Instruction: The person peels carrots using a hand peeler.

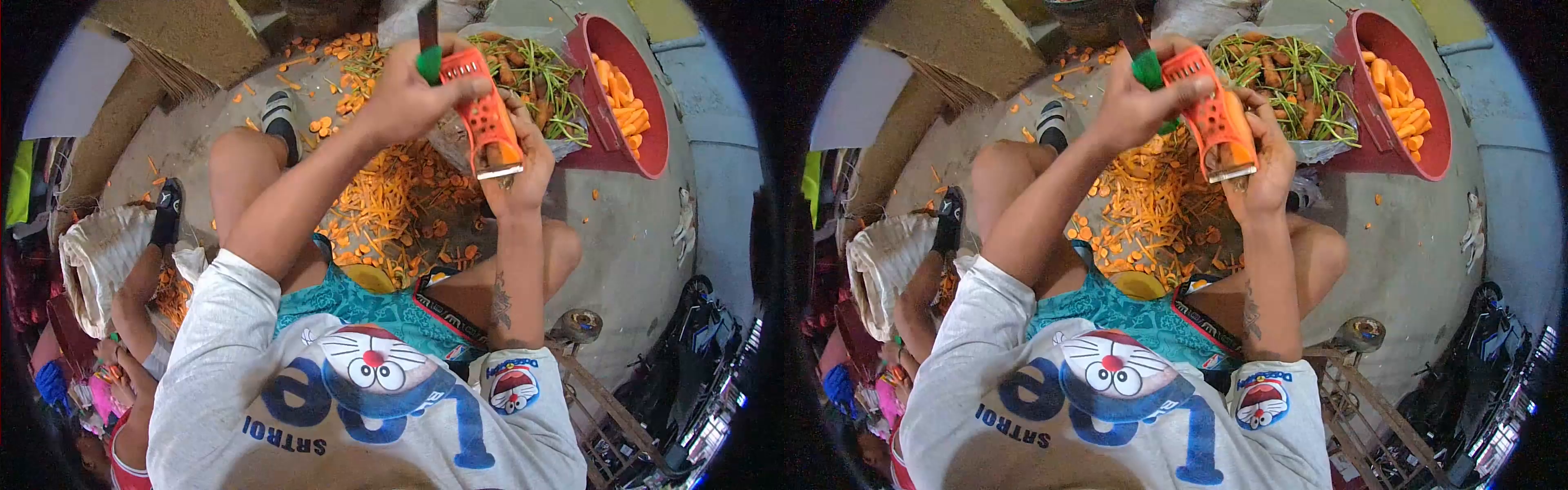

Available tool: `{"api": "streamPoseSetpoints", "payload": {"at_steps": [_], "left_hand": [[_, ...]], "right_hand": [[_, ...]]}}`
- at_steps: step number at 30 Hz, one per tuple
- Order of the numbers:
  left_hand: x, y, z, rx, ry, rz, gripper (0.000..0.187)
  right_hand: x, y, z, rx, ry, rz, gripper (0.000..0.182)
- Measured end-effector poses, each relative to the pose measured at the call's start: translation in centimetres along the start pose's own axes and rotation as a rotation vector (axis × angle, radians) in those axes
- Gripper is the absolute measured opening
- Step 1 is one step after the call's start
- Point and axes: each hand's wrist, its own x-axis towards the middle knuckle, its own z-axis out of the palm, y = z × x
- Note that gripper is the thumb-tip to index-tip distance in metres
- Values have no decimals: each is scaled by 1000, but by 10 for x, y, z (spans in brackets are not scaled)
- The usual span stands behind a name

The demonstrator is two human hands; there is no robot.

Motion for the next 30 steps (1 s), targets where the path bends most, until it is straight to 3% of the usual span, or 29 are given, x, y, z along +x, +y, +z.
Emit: {"api": "streamPoseSetpoints", "payload": {"at_steps": [1, 3, 5, 7, 8, 9, 10, 11, 13, 15, 17, 18, 19, 20, 21, 23, 25, 27, 28, 29, 30], "left_hand": [[-2, 1, -1, 32, -83, 75, 27], [19, -12, -24, -31, 122, -19, 24], [32, -42, -50, -162, 138, -91, 25], [12, -5, -20, -68, 157, -157, 27], [-2, -3, -1, -78, 151, -79, 29], [-6, 5, 2, -81, 147, -80, 29], [-7, 16, 5, -53, 34, -23, 29], [-10, 21, 5, -25, -79, 29, 29], [4, 11, -12, -39, 0, 7, 37], [23, 10, -34, -110, 98, -90, 21], [18, 0, -31, -221, 99, -109, 19], [4, 7, -16, -175, 74, -92, 27], [-9, 14, -2, -129, 49, -83, 38], [-15, 19, 8, -93, -49, 88, 35], [-12, 19, 6, -94, -48, 81, 35], [-1, 14, -9, 38, 17, 52, 31], [21, 5, -22, -126, 170, 68, 20], [22, 10, -35, -153, 142, -45, 19], [14, 9, -26, -97, 147, -77, 21], [-1, 8, -12, -42, 151, -115, 25], [-10, 16, -2, 23, 0, 54, 24]], "right_hand": [[-2, 0, -4, -1, 6, 8, 39], [-5, -4, -11, 125, -265, 110, 39], [-3, -4, -15, 141, -297, 142, 41], [5, 0, -31, 278, -435, 196, 44], [2, -2, -21, 277, -430, 192, 44], [-3, -5, -3, 174, -215, 130, 44], [-7, -7, 6, 70, 0, 71, 44], [-9, -7, 4, 68, 7, 78, 44], [-13, -8, 0, 146, -182, 109, 43], [-6, -3, -15, 111, -263, 108, 43], [-1, -3, -22, 214, -330, 211, 44], [-1, -4, -17, 211, -332, 206, 44], [-4, -5, -8, 111, -184, 146, 44], [-5, -5, -3, 11, -37, 89, 43], [-5, -5, -3, 10, -33, 93, 43], [-10, -3, -5, 56, -223, 61, 43], [-4, 1, -17, 71, -239, 98, 44], [3, 2, -28, 213, -457, 185, 45], [2, -2, -16, 209, -462, 178, 45], [-3, -3, -3, 128, -212, 130, 44], [-7, -6, 7, 48, 43, 85, 43]]}}
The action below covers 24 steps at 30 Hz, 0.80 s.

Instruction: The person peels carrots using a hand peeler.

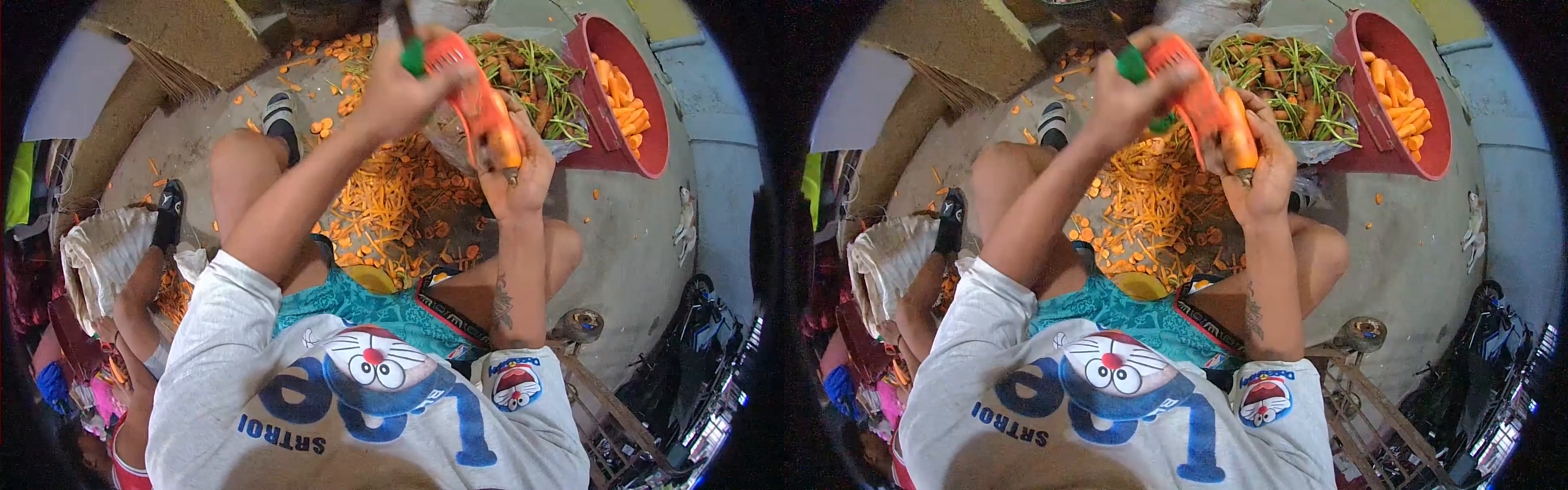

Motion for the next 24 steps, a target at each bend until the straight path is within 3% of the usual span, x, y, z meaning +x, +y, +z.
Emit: {"api": "streamPoseSetpoints", "payload": {"at_steps": [3, 4, 5, 7, 8, 9, 11, 14, 18, 21, 22, 23, 24], "left_hand": [[4, -4, 3, -14, -65, 110, 24], [15, -10, -7, -15, 61, 68, 24], [23, -14, -14, -11, 63, 70, 24], [36, -13, -27, -212, 211, -127, 16], [27, -24, -34, -71, 184, -160, 25], [19, -17, -23, 11, 141, -147, 24], [-1, -3, 10, -71, 53, 70, 21], [5, 5, 0, -46, -35, 8, 32], [36, -7, -30, -215, 192, -191, 17], [5, -7, 0, -148, 131, -110, 24], [-3, 8, 7, -130, -39, -41, 22], [0, 6, 6, -133, -38, -49, 22], [4, -1, 2, -53, -34, -38, 24]], "right_hand": [[-7, -1, 4, 0, -111, -17, 41], [-2, -2, -13, 49, -426, 36, 41], [1, 1, -25, 50, -431, 36, 41], [1, 0, -23, 99, -371, 74, 41], [3, -1, -24, 96, -378, 67, 41], [4, -1, -25, 108, -320, 62, 41], [3, 0, -22, 126, -247, 58, 41], [-2, 1, -14, -65, -98, -43, 41], [2, 4, -24, 56, -298, 48, 41], [12, 7, -38, 160, -356, 88, 40], [12, 8, -33, 62, -232, 8, 39], [11, 9, -30, -38, -108, -66, 38], [10, 8, -32, -33, -184, -61, 38]]}}
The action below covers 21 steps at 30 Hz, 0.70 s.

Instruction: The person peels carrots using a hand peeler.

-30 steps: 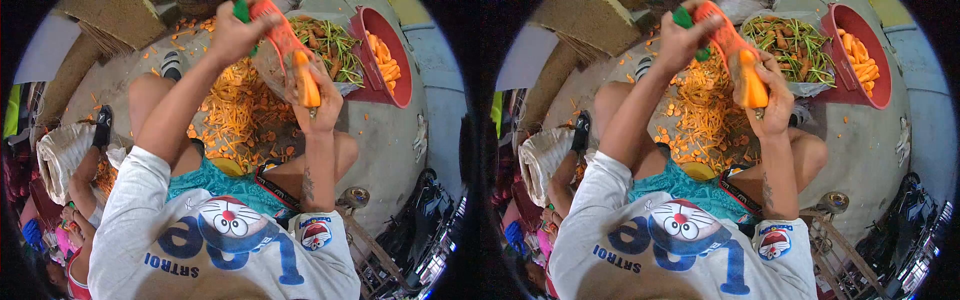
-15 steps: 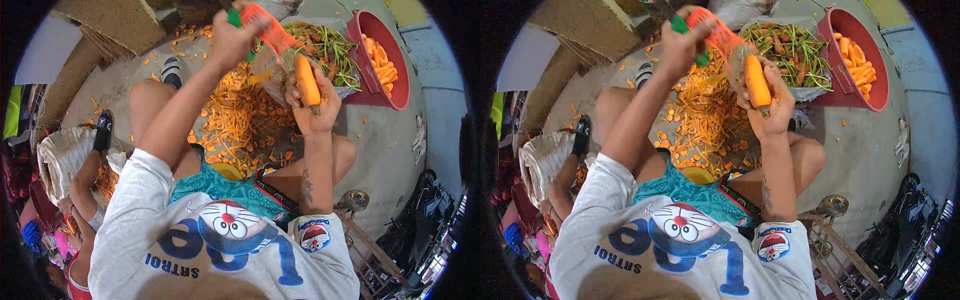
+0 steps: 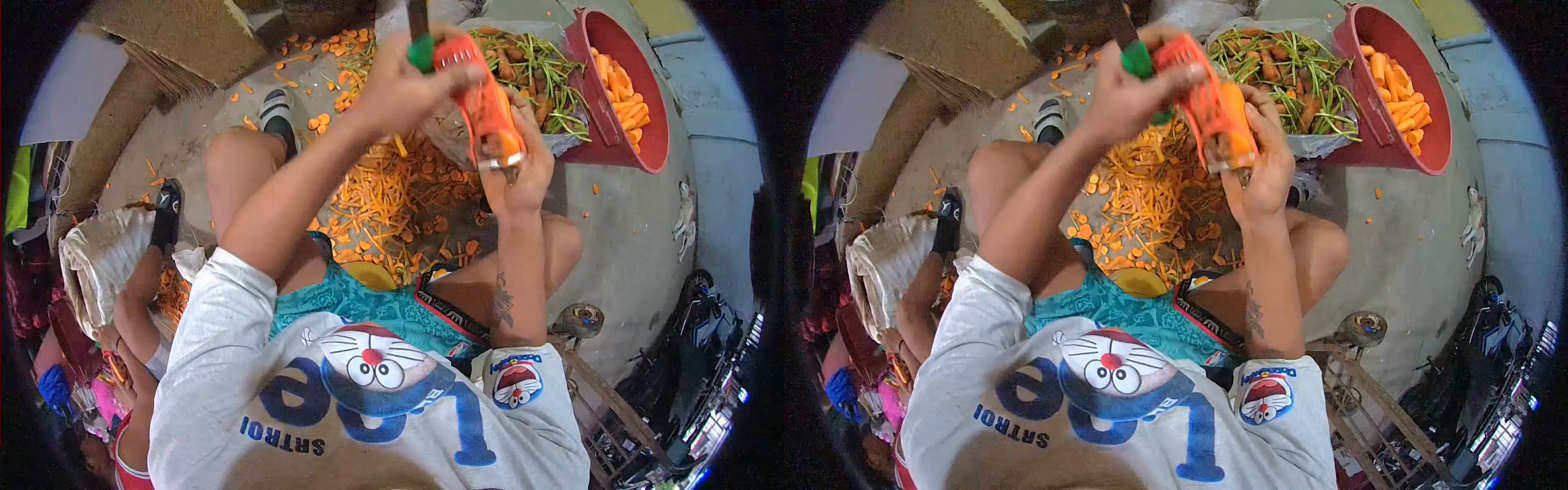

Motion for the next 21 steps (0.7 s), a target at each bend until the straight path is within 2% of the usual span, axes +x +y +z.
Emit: {"api": "streamPoseSetpoints", "payload": {"at_steps": [2, 3, 4, 5, 7, 8, 10, 11, 12, 13, 15, 16, 17, 18, 19, 20, 21], "left_hand": [[18, -20, -21, 67, 81, -34, 27], [28, -1, -23, -83, 137, -84, 18], [31, -5, -29, -110, 164, -98, 17], [33, -12, -34, -140, 191, -111, 17], [15, -13, -14, -60, 204, -81, 26], [3, -7, -5, 2, 58, -10, 25], [0, 11, 2, 17, 10, 8, 25], [-4, 13, 3, 32, -33, 23, 24], [7, -3, -15, 168, -10, -41, 26], [17, -4, -22, 171, -6, -43, 26], [34, 0, -33, -48, 163, -54, 16], [32, 1, -38, -37, 156, -116, 14], [25, -1, -32, -38, 156, -108, 14], [11, 4, -17, -31, 101, -61, 18], [1, 4, -4, -23, 45, -19, 25], [-3, -6, 5, 53, -29, 248, 25], [-1, -5, 2, 50, -29, 241, 25]], "right_hand": [[-7, -5, 16, 3, -34, 29, 36], [-9, -7, 23, 6, -71, 41, 35], [-9, -9, 18, 126, -184, 92, 35], [-8, -8, 13, 125, -189, 83, 35], [-5, -7, 6, 188, -59, 140, 34], [-4, -7, 5, 189, -55, 137, 34], [-2, -6, 12, -12, 125, 43, 36], [-5, -5, 14, -12, 132, 51, 36], [-9, -5, 16, 34, 33, 43, 34], [-10, -6, 18, 81, -75, 29, 32], [-7, -5, 11, 21, -116, 45, 32], [-6, -5, 7, 102, -203, 84, 32], [-4, -6, 2, 178, -290, 126, 32], [-2, -7, 5, 175, -289, 122, 32], [-1, -7, 11, 65, -113, 78, 35], [-1, -8, 14, -44, 63, 36, 38], [-2, -9, 12, -45, 68, 41, 38]]}}
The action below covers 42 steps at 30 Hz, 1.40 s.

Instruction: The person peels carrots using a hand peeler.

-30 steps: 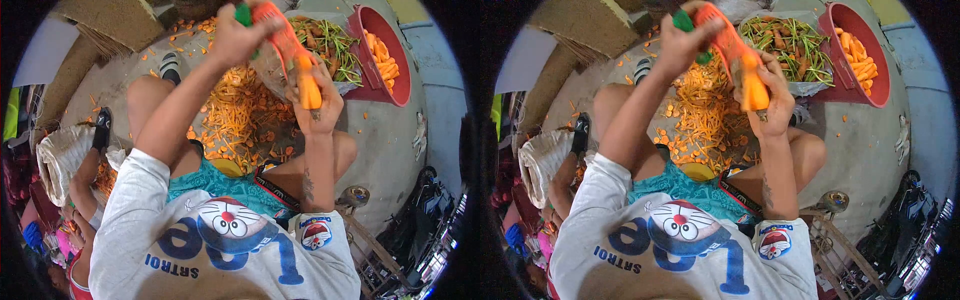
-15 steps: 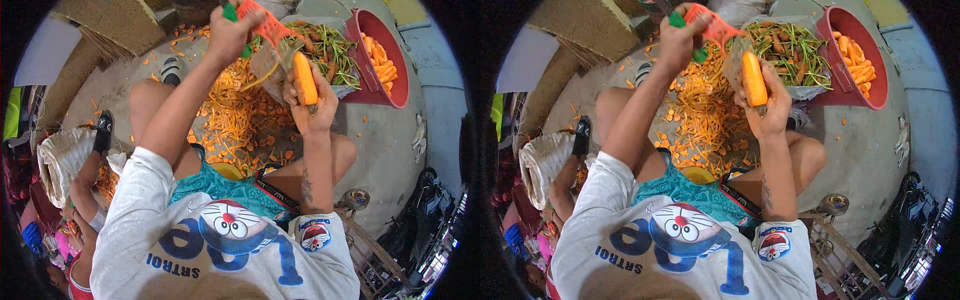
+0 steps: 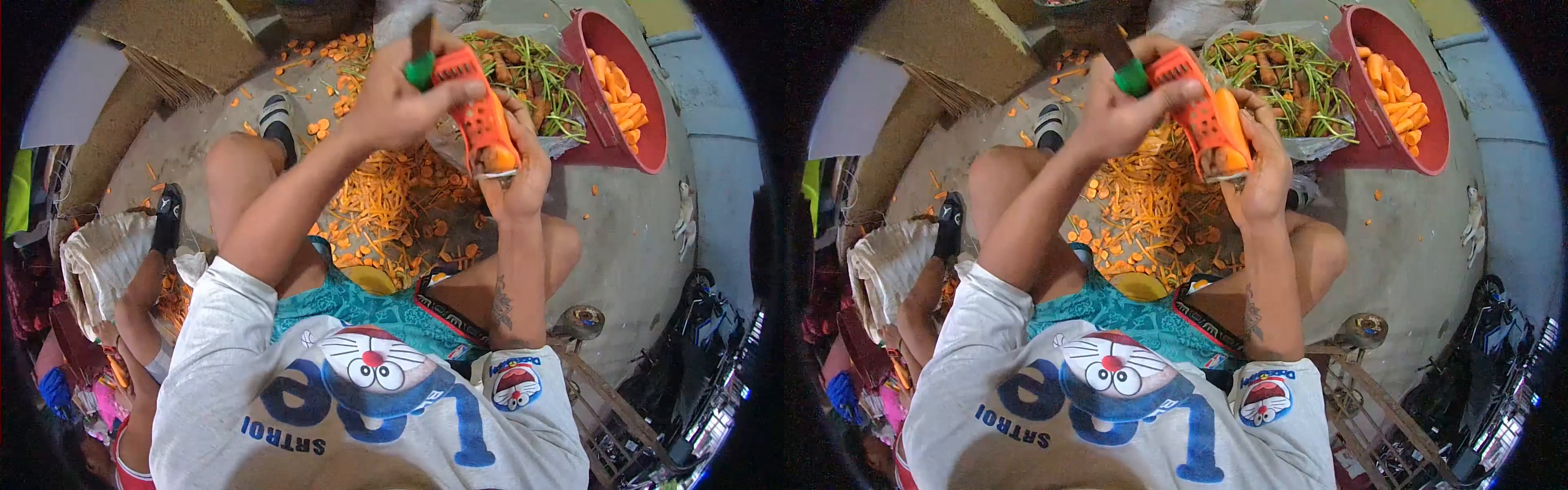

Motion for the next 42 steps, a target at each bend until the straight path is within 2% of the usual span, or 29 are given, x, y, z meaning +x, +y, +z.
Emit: {"api": "streamPoseSetpoints", "payload": {"at_steps": [2, 3, 4, 6, 7, 8, 9, 10, 12, 13, 15, 16, 17, 18, 20, 22, 23, 25, 27, 29, 31, 32, 34, 35, 36, 38, 39, 40, 42], "left_hand": [[11, -1, -20, 100, 45, -161, 23], [21, -13, -33, 72, 88, -97, 21], [32, -3, -41, 77, 89, -171, 15], [23, -16, -40, -40, 217, -281, 21], [18, -8, -31, -5, 165, -271, 21], [7, 0, -18, 28, 109, -268, 22], [0, 4, -1, -33, 37, -61, 23], [1, 4, 0, -37, 36, -65, 23], [2, 4, -6, 78, -15, -5, 24], [10, 2, -16, 39, 65, -132, 24], [26, -2, -34, -16, 123, -190, 19], [33, -5, -42, -80, 174, -247, 15], [23, -20, -47, -32, 226, -302, 23], [17, -10, -33, -12, 211, -293, 22], [-3, 6, 1, -23, 98, -113, 23], [-2, 14, 3, -19, 32, -123, 25], [-2, 19, 2, -10, -31, -133, 26], [17, 9, -21, 29, 57, -179, 20], [32, 2, -34, 15, 195, -250, 14], [17, 0, -25, 25, 180, -243, 19], [-3, 19, -2, -47, 61, -260, 24], [-1, 19, 0, -52, 58, -264, 24], [-4, 18, 0, 95, -11, -100, 25], [4, 10, -9, 92, 83, -151, 29], [13, 3, -19, 98, 87, -149, 29], [31, 0, -35, 37, 254, -132, 15], [32, 9, -36, 237, 289, -263, 16], [28, 7, -35, 237, 289, -254, 16], [12, -6, -27, 646, 37, -60, 29]], "right_hand": [[-8, -3, -1, 67, -298, 40, 39], [-10, 2, 25, -56, -11, -50, 40], [-10, 2, 20, -53, -15, -54, 40], [-3, 4, -7, 179, -353, 82, 39], [2, 3, -11, 258, -437, 64, 38], [4, 5, -15, 256, -434, 60, 38], [2, 2, 2, 160, -182, -16, 37], [2, -1, 11, 63, 68, -88, 35], [-4, -1, 11, 37, 54, -77, 34], [-8, -2, 13, 50, -27, -37, 34], [-7, -1, 7, 56, -176, 22, 32], [-6, 0, 4, 59, -180, 14, 32], [-5, -1, 1, 112, -161, 52, 32], [-3, -1, -2, 163, -142, 91, 32], [-3, -3, 1, 177, -77, 62, 33], [-5, -6, 16, 57, 89, -23, 33], [-8, -4, 12, 56, 97, -14, 33], [-7, -2, 1, 114, -192, 24, 34], [-2, -1, -9, 165, -268, 66, 33], [4, 1, -13, 207, -342, 105, 33], [1, 2, 4, 153, 193, -1, 32], [0, -1, 10, 151, 200, -2, 32], [-6, -5, 19, 42, 129, -44, 33], [-8, -3, -1, 105, -126, 11, 35], [-8, -1, -2, 106, -132, 13, 35], [-9, -1, 2, 94, -149, 66, 36], [-11, -6, 8, 76, -113, 57, 37], [-8, -6, 6, 75, -118, 50, 37], [-4, -3, -6, -184, 48, -149, 34]]}}
